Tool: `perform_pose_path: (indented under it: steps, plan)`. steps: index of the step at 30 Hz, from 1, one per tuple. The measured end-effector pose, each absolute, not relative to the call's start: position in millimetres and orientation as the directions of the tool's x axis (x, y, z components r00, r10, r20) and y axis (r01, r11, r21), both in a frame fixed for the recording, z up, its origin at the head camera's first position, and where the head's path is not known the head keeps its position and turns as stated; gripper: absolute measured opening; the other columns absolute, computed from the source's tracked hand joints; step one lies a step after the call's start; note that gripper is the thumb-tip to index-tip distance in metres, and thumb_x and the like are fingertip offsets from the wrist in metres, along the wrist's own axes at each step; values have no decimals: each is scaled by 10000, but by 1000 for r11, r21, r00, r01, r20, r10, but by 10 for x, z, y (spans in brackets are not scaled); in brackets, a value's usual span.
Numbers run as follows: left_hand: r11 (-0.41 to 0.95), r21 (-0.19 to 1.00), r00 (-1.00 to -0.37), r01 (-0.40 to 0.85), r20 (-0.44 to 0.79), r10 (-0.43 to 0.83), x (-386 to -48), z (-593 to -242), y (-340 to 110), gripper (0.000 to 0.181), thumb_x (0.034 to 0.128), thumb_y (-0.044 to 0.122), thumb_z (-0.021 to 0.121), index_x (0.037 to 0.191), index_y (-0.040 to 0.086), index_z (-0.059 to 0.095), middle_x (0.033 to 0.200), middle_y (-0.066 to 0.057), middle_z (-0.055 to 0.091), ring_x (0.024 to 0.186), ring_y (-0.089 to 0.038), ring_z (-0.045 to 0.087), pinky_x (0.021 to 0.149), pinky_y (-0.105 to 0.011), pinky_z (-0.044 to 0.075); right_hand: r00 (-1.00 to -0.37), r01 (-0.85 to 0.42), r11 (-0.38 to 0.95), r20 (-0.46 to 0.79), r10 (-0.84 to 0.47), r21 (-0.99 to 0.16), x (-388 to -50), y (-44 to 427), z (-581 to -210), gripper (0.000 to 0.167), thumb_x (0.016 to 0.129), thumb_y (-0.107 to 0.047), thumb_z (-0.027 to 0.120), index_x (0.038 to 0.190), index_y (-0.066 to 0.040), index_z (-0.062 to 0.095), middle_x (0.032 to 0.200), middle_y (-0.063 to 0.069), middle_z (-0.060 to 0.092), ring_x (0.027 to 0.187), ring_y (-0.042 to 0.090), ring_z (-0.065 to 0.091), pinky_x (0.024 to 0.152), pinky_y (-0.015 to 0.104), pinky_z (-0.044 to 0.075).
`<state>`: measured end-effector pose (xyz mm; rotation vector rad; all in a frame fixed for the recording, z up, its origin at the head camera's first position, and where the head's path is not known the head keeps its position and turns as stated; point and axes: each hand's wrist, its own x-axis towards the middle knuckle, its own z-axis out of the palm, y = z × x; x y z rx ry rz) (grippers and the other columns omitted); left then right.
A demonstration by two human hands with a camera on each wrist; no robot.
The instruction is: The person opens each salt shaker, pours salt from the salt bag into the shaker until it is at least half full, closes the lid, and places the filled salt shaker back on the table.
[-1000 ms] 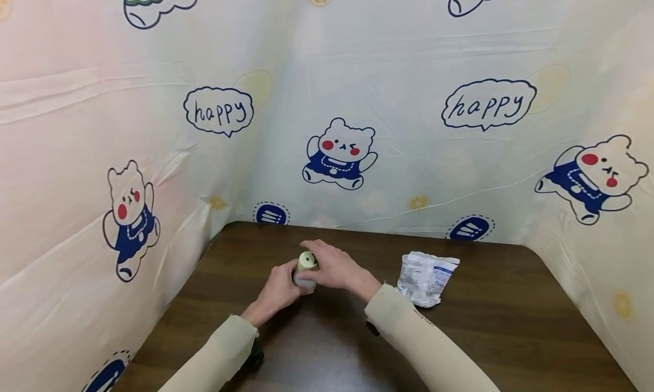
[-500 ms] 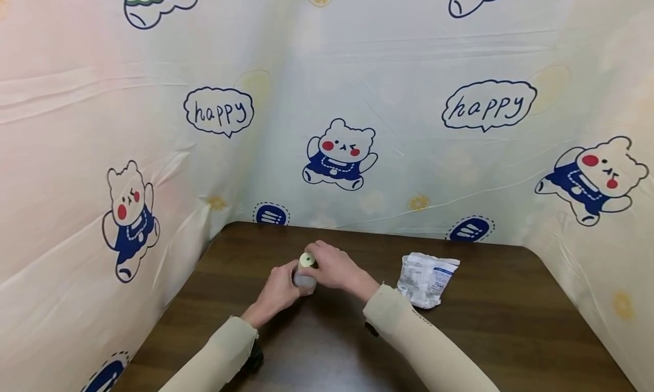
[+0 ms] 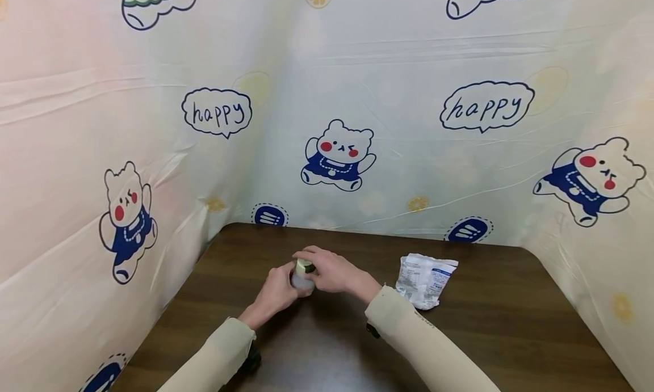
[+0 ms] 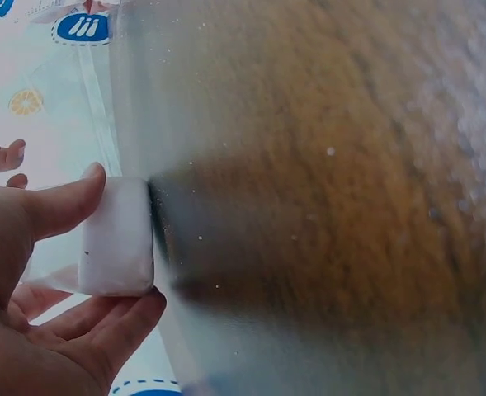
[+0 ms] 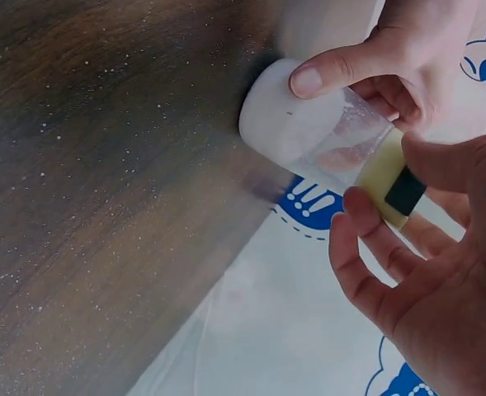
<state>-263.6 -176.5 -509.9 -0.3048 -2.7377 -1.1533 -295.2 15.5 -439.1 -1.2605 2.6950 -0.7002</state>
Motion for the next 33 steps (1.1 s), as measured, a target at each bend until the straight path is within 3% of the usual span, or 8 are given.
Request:
perform_pose_path:
  steps: [18, 33]
  plan:
    - [684, 688, -968, 244, 210, 134, -2625, -5075, -1776, 540, 781, 165, 957, 1229, 42, 682, 1109, -115, 744, 931, -258, 715, 830, -495, 597, -682, -694, 566, 154, -715, -445, -2970, 67, -4389, 423, 1011, -214, 744, 1409, -110, 645, 1210, 40, 616, 996, 120, 572, 875, 273, 520]
    - [678, 699, -973, 226, 192, 126, -2644, -5090, -1803, 565, 779, 193, 965, 1248, 54, 683, 1133, -106, 741, 947, -254, 717, 830, -484, 600, -717, -669, 592, 181, -673, -449, -2951, -26, -4441, 414, 1013, -235, 744, 1386, -84, 649, 1172, 43, 613, 953, 118, 572, 857, 280, 526]
